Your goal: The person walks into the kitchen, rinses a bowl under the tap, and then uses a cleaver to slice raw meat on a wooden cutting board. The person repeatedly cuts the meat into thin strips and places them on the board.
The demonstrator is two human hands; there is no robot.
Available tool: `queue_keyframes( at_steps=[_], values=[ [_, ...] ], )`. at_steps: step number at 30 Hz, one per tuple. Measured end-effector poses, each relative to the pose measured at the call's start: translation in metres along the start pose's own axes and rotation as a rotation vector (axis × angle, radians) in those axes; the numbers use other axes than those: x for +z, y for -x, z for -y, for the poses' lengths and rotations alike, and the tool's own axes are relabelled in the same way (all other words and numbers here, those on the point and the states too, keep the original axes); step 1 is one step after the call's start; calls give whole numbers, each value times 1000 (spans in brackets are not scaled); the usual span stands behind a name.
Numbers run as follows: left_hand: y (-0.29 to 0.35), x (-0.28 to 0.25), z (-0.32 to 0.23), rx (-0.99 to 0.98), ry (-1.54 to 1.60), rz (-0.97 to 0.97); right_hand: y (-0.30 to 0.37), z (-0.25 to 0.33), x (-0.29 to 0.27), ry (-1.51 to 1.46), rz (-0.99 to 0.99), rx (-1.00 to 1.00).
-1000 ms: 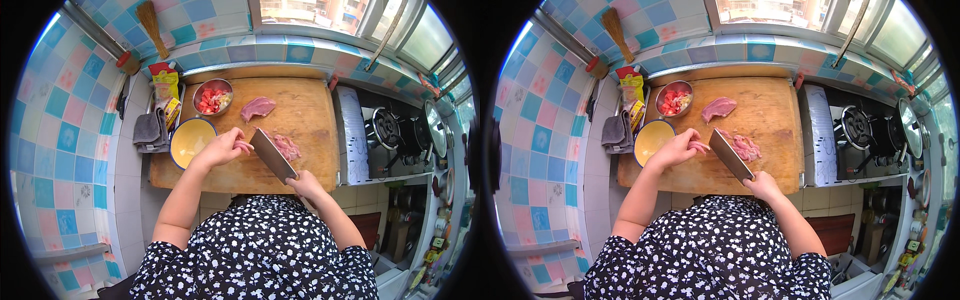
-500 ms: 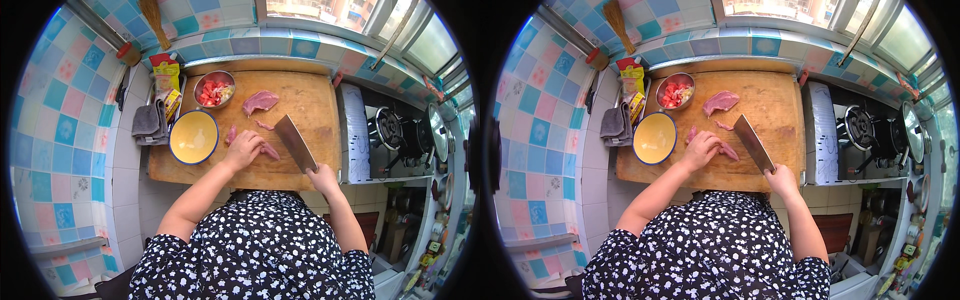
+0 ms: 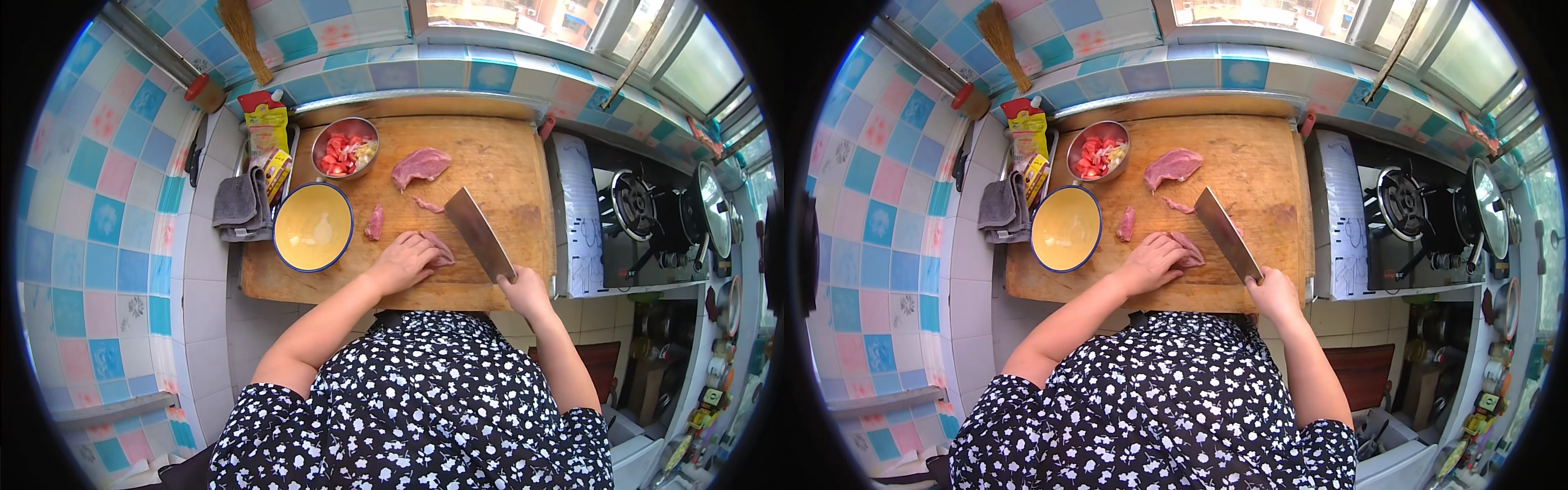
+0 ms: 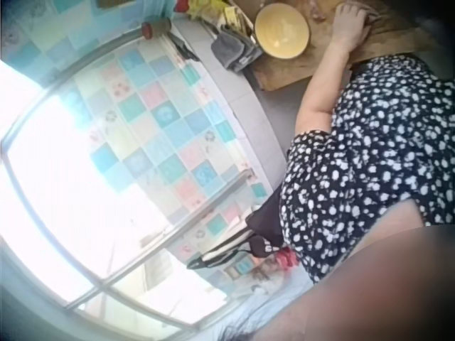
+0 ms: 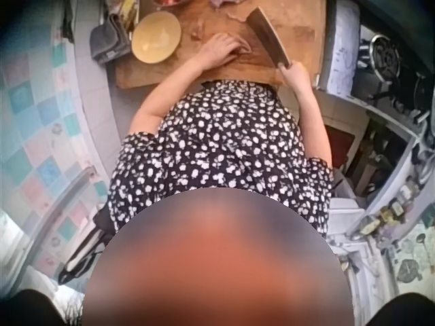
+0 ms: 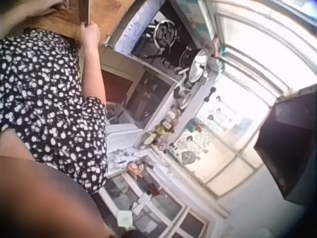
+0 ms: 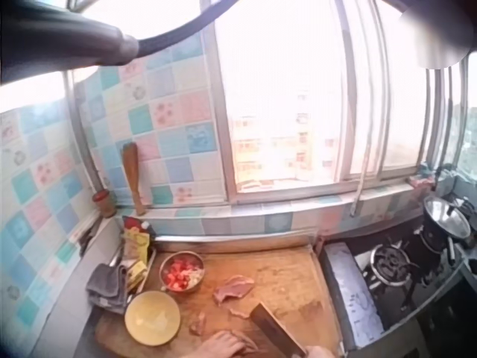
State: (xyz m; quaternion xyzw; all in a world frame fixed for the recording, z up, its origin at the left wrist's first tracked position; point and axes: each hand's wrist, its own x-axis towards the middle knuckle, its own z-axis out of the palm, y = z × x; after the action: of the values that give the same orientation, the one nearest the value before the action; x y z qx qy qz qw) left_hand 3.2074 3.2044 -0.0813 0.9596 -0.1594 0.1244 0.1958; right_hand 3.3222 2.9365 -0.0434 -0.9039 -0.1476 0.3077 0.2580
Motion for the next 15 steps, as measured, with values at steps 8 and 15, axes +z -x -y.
queue_keyframes(
  at_steps=[8,15],
  values=[
    [1,4,8,159,-153,-17,1,6,-4,-25,32,22],
    [11,1,10,163,-222,42,-4,-4,0,15,5,-50]
  ],
)
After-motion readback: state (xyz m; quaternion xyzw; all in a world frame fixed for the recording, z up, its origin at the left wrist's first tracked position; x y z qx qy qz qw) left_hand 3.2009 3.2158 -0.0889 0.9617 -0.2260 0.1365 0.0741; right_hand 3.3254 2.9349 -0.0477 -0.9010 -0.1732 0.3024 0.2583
